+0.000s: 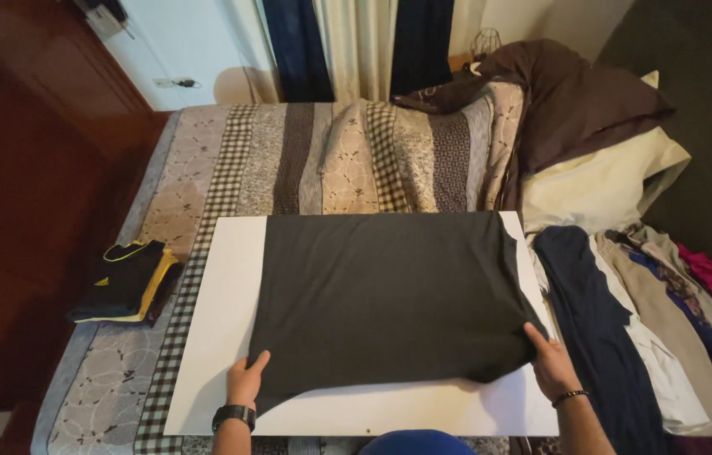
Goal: The person folds two t-shirts on a white board placed on a bed. They first fold a black t-shirt, then a dark blue t-shirt, smoothing and aligning each before stacking them on the bed.
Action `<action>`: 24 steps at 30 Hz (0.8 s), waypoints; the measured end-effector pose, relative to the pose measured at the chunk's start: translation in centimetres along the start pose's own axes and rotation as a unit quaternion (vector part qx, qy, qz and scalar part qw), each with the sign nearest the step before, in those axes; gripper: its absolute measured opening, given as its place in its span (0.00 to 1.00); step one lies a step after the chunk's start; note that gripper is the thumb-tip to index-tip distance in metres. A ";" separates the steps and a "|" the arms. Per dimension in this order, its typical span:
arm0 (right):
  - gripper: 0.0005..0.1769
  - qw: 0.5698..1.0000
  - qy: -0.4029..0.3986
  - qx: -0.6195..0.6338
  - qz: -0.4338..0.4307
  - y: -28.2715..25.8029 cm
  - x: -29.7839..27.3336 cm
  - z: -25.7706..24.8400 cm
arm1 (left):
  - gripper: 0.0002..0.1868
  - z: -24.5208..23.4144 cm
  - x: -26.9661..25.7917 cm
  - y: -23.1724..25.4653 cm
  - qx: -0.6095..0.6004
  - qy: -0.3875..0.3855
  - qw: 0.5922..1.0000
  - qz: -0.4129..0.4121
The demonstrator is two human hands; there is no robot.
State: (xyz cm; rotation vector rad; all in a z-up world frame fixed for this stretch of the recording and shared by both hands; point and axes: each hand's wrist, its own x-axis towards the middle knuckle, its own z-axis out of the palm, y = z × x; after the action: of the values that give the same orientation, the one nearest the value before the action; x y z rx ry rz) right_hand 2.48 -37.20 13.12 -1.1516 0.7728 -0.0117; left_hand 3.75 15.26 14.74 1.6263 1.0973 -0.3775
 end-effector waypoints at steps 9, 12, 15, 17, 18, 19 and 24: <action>0.21 0.923 -0.025 -0.378 -0.059 0.5 0.0 -5.6 | 0.25 -1.5 7.6 -7.1 0.199 0.153 0.946 0.207; 0.27 0.784 -0.005 -0.619 0.049 1.8 1.0 -8.8 | 0.38 -2.2 5.8 -6.2 0.306 0.108 0.940 0.106; 0.28 0.725 -0.068 -0.683 0.057 2.5 1.9 -10.6 | 0.23 -2.2 4.7 -4.5 0.365 0.100 0.923 0.076; 0.31 0.640 -0.079 -0.752 0.140 -0.2 0.7 -9.3 | 0.22 -1.9 7.0 -5.7 0.316 0.205 0.914 0.153; 0.31 0.640 -0.077 -0.751 0.142 -0.7 1.9 -9.0 | 0.22 -1.2 5.5 -2.9 0.317 0.203 0.914 0.154; 0.35 0.676 -0.036 -0.730 0.090 -1.2 3.2 -8.7 | 0.23 -0.5 3.9 -0.2 0.299 0.170 0.931 0.123; 0.26 0.812 0.038 -0.580 -0.055 -4.9 8.0 -1.9 | 0.25 2.5 7.2 6.7 0.217 0.144 0.961 0.090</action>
State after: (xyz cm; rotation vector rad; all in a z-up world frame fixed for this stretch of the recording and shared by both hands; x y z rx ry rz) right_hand 9.17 -44.00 12.40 -2.3760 0.7750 0.3697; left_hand 13.63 16.45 12.62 2.2085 1.1180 -0.2779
